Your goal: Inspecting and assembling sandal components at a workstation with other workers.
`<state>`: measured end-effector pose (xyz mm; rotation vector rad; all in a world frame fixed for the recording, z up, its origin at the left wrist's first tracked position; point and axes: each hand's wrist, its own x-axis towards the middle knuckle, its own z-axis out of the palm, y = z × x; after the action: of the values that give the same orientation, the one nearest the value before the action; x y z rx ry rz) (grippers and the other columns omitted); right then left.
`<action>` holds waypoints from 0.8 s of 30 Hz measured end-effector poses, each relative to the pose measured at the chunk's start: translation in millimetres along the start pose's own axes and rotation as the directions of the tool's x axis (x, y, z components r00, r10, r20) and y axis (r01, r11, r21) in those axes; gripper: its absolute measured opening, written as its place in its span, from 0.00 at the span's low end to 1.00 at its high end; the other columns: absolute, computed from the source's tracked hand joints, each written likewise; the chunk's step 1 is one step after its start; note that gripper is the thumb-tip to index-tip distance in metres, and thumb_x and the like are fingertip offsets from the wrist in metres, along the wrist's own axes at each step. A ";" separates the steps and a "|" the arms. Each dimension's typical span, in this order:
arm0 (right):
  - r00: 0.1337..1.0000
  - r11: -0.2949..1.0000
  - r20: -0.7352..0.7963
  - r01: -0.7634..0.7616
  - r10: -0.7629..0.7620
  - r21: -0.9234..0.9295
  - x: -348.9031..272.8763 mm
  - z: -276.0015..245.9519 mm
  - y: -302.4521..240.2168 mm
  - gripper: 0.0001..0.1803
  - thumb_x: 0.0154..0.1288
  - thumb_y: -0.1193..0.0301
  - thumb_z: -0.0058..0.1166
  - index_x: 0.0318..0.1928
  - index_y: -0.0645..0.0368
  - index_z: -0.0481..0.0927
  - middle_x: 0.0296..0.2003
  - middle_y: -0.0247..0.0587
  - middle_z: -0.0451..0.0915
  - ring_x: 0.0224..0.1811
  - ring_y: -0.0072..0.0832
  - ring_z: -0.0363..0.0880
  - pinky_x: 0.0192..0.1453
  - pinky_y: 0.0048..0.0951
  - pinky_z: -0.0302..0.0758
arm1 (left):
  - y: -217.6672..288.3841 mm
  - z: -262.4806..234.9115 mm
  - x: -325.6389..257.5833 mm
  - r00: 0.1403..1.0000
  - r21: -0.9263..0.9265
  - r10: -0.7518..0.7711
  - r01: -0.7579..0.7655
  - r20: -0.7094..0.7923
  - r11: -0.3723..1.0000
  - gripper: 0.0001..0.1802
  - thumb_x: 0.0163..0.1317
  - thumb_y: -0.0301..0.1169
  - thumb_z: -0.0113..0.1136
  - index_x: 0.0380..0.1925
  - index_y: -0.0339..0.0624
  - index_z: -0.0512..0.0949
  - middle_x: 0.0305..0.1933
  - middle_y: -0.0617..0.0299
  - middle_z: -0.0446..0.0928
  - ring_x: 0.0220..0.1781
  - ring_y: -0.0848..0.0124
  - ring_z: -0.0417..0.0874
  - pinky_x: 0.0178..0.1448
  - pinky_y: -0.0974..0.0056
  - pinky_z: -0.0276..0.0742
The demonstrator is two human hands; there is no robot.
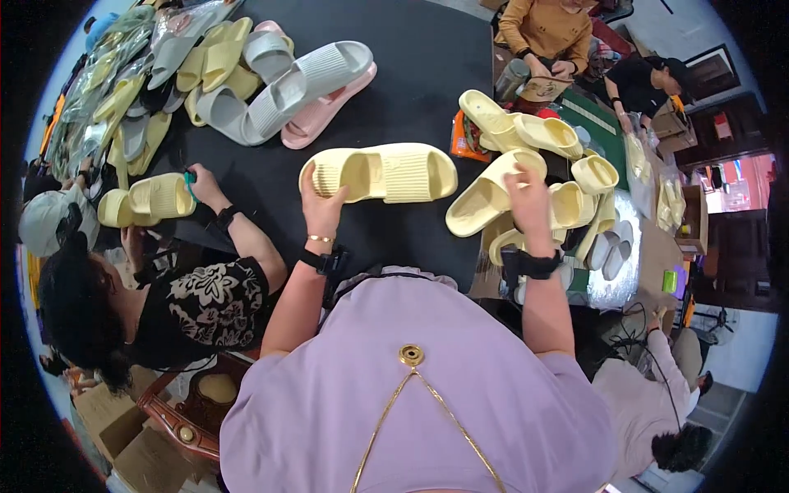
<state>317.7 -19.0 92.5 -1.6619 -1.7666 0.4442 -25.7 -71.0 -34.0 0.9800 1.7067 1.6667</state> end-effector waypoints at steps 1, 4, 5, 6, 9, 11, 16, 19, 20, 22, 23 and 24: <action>0.992 0.994 0.106 -0.074 0.065 0.076 -4.1 20.8 1.3 0.25 0.58 0.59 0.58 0.50 0.64 0.75 0.31 0.46 0.81 0.36 0.36 0.80 0.43 0.33 0.74 | 5.9 -0.8 -1.0 0.998 0.020 -0.035 0.034 0.043 0.999 0.38 0.42 0.23 0.69 0.58 0.35 0.65 0.55 0.53 0.70 0.54 0.65 0.75 0.56 0.65 0.72; 0.931 0.974 0.359 -0.131 0.058 0.184 -13.3 62.8 4.2 0.23 0.59 0.58 0.57 0.47 0.64 0.76 0.31 0.45 0.81 0.33 0.31 0.80 0.39 0.31 0.74 | 19.3 -6.0 -3.1 0.990 0.133 0.009 -0.027 0.137 0.991 0.38 0.43 0.25 0.69 0.57 0.36 0.66 0.54 0.52 0.72 0.52 0.65 0.76 0.55 0.65 0.73; 0.879 0.962 0.471 -0.185 0.071 0.201 -14.7 72.7 11.9 0.20 0.59 0.59 0.56 0.42 0.65 0.77 0.29 0.45 0.80 0.31 0.31 0.79 0.36 0.31 0.73 | 13.2 -9.2 -1.5 0.986 0.142 -0.016 -0.008 0.163 0.990 0.39 0.42 0.26 0.69 0.58 0.35 0.65 0.54 0.51 0.72 0.52 0.64 0.76 0.55 0.64 0.73; 0.813 0.947 0.576 -0.241 0.078 0.212 -15.3 80.1 13.6 0.18 0.59 0.59 0.56 0.37 0.65 0.78 0.26 0.45 0.80 0.28 0.31 0.79 0.33 0.32 0.72 | 10.7 -11.6 -0.4 0.987 0.145 -0.016 -0.007 0.157 0.989 0.39 0.42 0.26 0.69 0.58 0.35 0.65 0.54 0.51 0.72 0.52 0.64 0.76 0.55 0.64 0.73; 0.864 0.959 0.496 -0.207 0.087 0.193 -19.7 94.9 16.7 0.17 0.59 0.61 0.54 0.29 0.67 0.76 0.21 0.48 0.78 0.24 0.33 0.78 0.29 0.34 0.70 | 6.1 -14.9 -0.4 0.986 0.049 -0.111 0.105 0.124 0.993 0.41 0.42 0.28 0.69 0.59 0.35 0.64 0.54 0.50 0.72 0.53 0.64 0.76 0.55 0.63 0.74; 0.901 0.968 0.421 -0.189 0.104 0.167 -20.1 99.0 14.4 0.16 0.59 0.63 0.54 0.28 0.67 0.76 0.21 0.49 0.77 0.24 0.34 0.78 0.30 0.35 0.70 | 6.5 -7.8 -5.2 0.991 0.114 -0.128 0.123 0.040 0.986 0.43 0.41 0.29 0.70 0.60 0.35 0.62 0.55 0.48 0.72 0.54 0.62 0.76 0.57 0.62 0.72; 0.941 0.967 0.288 -0.220 0.176 0.129 -30.0 103.9 15.2 0.15 0.58 0.65 0.52 0.26 0.68 0.76 0.22 0.53 0.76 0.25 0.40 0.77 0.32 0.37 0.71 | 10.7 -4.7 -6.1 0.996 0.394 -0.066 0.086 -0.064 0.915 0.42 0.44 0.30 0.69 0.61 0.36 0.62 0.54 0.48 0.72 0.53 0.59 0.75 0.58 0.61 0.71; 0.971 0.984 0.181 -0.167 0.154 0.056 -31.9 99.4 43.1 0.15 0.59 0.66 0.50 0.27 0.69 0.75 0.21 0.51 0.77 0.21 0.35 0.77 0.28 0.34 0.72 | -11.2 -27.8 7.6 0.977 0.551 0.043 0.082 -0.210 0.830 0.37 0.44 0.33 0.68 0.57 0.36 0.67 0.47 0.50 0.72 0.50 0.55 0.73 0.57 0.58 0.69; 0.971 0.984 0.184 -0.166 0.153 0.059 -30.5 98.4 45.3 0.15 0.59 0.66 0.50 0.27 0.69 0.75 0.21 0.51 0.77 0.21 0.35 0.77 0.28 0.34 0.72 | -29.9 -38.3 15.1 0.957 0.498 0.008 0.145 -0.291 0.855 0.37 0.46 0.36 0.69 0.57 0.36 0.67 0.49 0.49 0.71 0.52 0.55 0.72 0.58 0.58 0.69; 0.850 0.795 0.308 -0.516 0.428 0.319 -31.2 84.5 31.3 0.14 0.61 0.67 0.49 0.31 0.69 0.74 0.21 0.47 0.78 0.17 0.29 0.76 0.21 0.28 0.72 | -26.9 -43.6 19.7 0.925 0.545 0.062 0.166 -0.375 0.822 0.35 0.48 0.42 0.69 0.53 0.34 0.70 0.45 0.48 0.75 0.46 0.57 0.77 0.52 0.58 0.73; 0.833 0.746 0.390 -0.536 0.392 0.395 -33.7 83.1 28.3 0.12 0.62 0.68 0.48 0.34 0.67 0.73 0.21 0.43 0.77 0.16 0.24 0.75 0.17 0.23 0.71 | -21.5 -41.7 20.4 0.927 0.548 0.061 0.166 -0.371 0.820 0.35 0.48 0.42 0.69 0.53 0.34 0.70 0.45 0.48 0.75 0.46 0.57 0.77 0.52 0.58 0.73; 0.832 0.742 0.389 -0.539 0.395 0.399 -37.5 82.9 21.9 0.12 0.62 0.68 0.48 0.34 0.67 0.73 0.21 0.43 0.77 0.16 0.24 0.75 0.17 0.23 0.71 | -5.8 -36.1 21.7 0.968 0.472 -0.108 0.206 -0.227 0.857 0.33 0.48 0.43 0.69 0.49 0.33 0.73 0.43 0.46 0.76 0.45 0.55 0.77 0.51 0.57 0.73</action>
<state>278.0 -36.6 9.6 -1.6987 -1.2193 1.3151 -68.0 -74.4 -34.9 0.8801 2.3512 1.2724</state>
